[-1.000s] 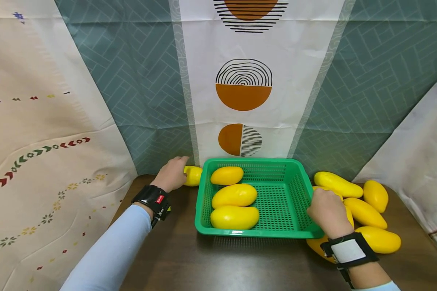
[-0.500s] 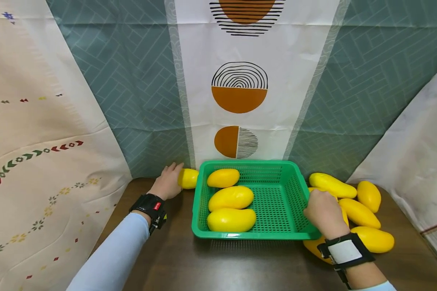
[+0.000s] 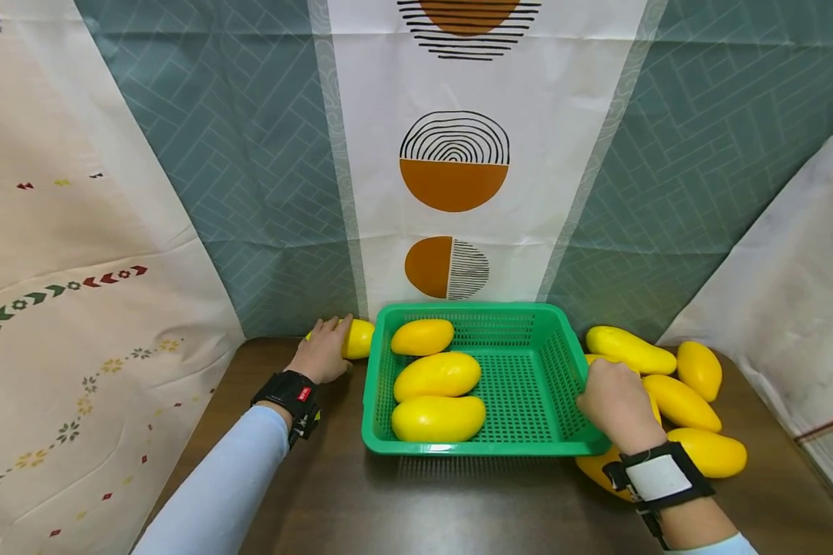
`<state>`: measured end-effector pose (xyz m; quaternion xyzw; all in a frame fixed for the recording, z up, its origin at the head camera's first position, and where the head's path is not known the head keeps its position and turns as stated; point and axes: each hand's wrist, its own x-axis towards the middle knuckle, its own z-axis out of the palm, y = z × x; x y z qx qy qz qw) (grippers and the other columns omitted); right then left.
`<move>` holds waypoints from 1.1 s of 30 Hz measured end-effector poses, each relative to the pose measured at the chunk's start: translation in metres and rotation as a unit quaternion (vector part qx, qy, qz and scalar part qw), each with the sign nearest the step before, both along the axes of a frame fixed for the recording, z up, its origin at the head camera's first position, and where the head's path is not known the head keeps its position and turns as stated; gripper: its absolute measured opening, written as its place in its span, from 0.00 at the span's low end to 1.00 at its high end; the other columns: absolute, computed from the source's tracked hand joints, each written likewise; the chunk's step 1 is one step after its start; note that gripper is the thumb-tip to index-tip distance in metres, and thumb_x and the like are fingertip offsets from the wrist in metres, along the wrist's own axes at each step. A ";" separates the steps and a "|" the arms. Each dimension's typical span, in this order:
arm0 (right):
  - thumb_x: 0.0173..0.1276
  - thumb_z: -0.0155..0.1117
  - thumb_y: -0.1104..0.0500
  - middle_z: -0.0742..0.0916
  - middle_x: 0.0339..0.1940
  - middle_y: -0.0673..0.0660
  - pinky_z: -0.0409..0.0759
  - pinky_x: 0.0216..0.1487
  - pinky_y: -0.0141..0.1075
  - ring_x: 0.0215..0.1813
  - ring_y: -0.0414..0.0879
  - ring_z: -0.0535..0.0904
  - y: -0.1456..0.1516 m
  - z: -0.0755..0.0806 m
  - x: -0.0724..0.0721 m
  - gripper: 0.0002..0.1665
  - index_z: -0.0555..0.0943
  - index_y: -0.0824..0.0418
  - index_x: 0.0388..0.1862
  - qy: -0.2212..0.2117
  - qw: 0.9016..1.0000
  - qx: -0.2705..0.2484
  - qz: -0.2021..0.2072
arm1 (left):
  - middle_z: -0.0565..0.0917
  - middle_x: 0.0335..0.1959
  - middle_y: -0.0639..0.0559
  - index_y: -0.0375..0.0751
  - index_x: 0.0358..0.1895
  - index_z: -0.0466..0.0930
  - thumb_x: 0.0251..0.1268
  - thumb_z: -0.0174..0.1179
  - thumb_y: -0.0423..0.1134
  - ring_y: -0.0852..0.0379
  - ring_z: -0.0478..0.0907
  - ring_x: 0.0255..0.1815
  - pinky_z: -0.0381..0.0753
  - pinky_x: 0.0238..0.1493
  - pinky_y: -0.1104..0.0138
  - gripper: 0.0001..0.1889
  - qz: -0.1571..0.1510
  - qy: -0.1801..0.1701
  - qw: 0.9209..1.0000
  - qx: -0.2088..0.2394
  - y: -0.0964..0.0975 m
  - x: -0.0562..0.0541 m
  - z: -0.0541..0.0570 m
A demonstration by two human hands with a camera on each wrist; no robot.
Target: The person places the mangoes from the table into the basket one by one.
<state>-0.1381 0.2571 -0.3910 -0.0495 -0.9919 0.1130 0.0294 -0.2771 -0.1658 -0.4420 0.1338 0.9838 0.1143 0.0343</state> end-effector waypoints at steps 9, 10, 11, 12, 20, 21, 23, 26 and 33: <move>0.52 0.65 0.65 0.66 0.11 0.53 0.65 0.15 0.33 0.15 0.49 0.68 0.002 0.003 -0.001 0.15 0.69 0.64 0.15 -0.002 1.000 -0.005 -0.001 | 0.62 0.57 0.29 0.43 0.72 0.54 0.50 0.70 0.42 0.35 0.65 0.51 0.76 0.39 0.47 0.46 0.041 0.008 0.999 0.007 -0.006 0.000 -0.002; 0.52 0.65 0.65 0.66 0.11 0.53 0.65 0.15 0.33 0.16 0.49 0.68 0.001 0.003 -0.001 0.15 0.69 0.64 0.15 0.001 1.000 -0.005 0.001 | 0.62 0.57 0.29 0.43 0.72 0.54 0.50 0.70 0.41 0.35 0.65 0.52 0.76 0.40 0.47 0.46 0.046 0.003 0.999 0.012 -0.007 0.000 -0.002; 0.52 0.66 0.65 0.66 0.11 0.54 0.65 0.16 0.33 0.16 0.49 0.68 0.001 0.004 -0.002 0.15 0.69 0.63 0.14 0.003 1.000 -0.005 0.002 | 0.62 0.57 0.28 0.42 0.72 0.54 0.50 0.70 0.41 0.33 0.65 0.52 0.76 0.41 0.46 0.45 0.049 0.000 0.999 0.015 -0.009 0.001 -0.002; 0.52 0.66 0.65 0.66 0.11 0.53 0.65 0.16 0.33 0.16 0.49 0.68 0.001 0.004 -0.002 0.15 0.69 0.63 0.14 0.005 1.000 -0.005 0.002 | 0.63 0.57 0.27 0.42 0.72 0.54 0.50 0.69 0.40 0.32 0.66 0.52 0.76 0.42 0.45 0.45 0.051 -0.001 0.999 0.019 -0.011 0.001 -0.002; 0.51 0.65 0.65 0.65 0.11 0.53 0.65 0.16 0.34 0.16 0.49 0.68 0.001 0.004 -0.002 0.15 0.68 0.62 0.13 0.008 1.000 -0.004 0.004 | 0.75 0.49 0.32 0.34 0.68 0.57 0.49 0.70 0.40 0.39 0.73 0.47 0.75 0.49 0.48 0.43 0.023 0.018 0.998 0.049 -0.030 0.005 -0.008; 0.51 0.65 0.65 0.65 0.11 0.53 0.65 0.16 0.34 0.16 0.49 0.68 0.001 0.004 -0.002 0.15 0.68 0.62 0.13 0.009 1.000 -0.004 0.004 | 0.76 0.48 0.32 0.33 0.68 0.57 0.49 0.70 0.41 0.39 0.73 0.47 0.75 0.48 0.48 0.43 0.022 0.018 0.998 0.052 -0.032 0.005 -0.008; 0.51 0.65 0.65 0.65 0.11 0.53 0.65 0.16 0.34 0.16 0.49 0.68 0.001 0.004 -0.002 0.15 0.68 0.62 0.13 0.010 1.000 -0.004 0.003 | 0.76 0.49 0.34 0.33 0.67 0.58 0.48 0.70 0.43 0.40 0.73 0.48 0.75 0.49 0.48 0.43 0.027 0.016 0.998 0.054 -0.036 0.007 -0.008; 0.52 0.65 0.64 0.65 0.12 0.53 0.65 0.16 0.34 0.16 0.49 0.68 0.000 0.005 -0.002 0.16 0.68 0.63 0.13 0.005 1.000 -0.008 0.000 | 0.77 0.49 0.35 0.33 0.66 0.60 0.48 0.70 0.46 0.40 0.74 0.46 0.75 0.49 0.48 0.43 0.039 0.007 0.998 0.058 -0.041 0.010 -0.007; 0.52 0.66 0.64 0.66 0.11 0.54 0.65 0.17 0.33 0.16 0.49 0.68 -0.004 0.005 -0.002 0.15 0.70 0.64 0.14 0.004 1.000 -0.019 0.006 | 0.79 0.50 0.36 0.34 0.65 0.61 0.48 0.69 0.51 0.43 0.77 0.44 0.77 0.47 0.50 0.43 0.064 -0.007 0.996 0.064 -0.052 0.016 -0.005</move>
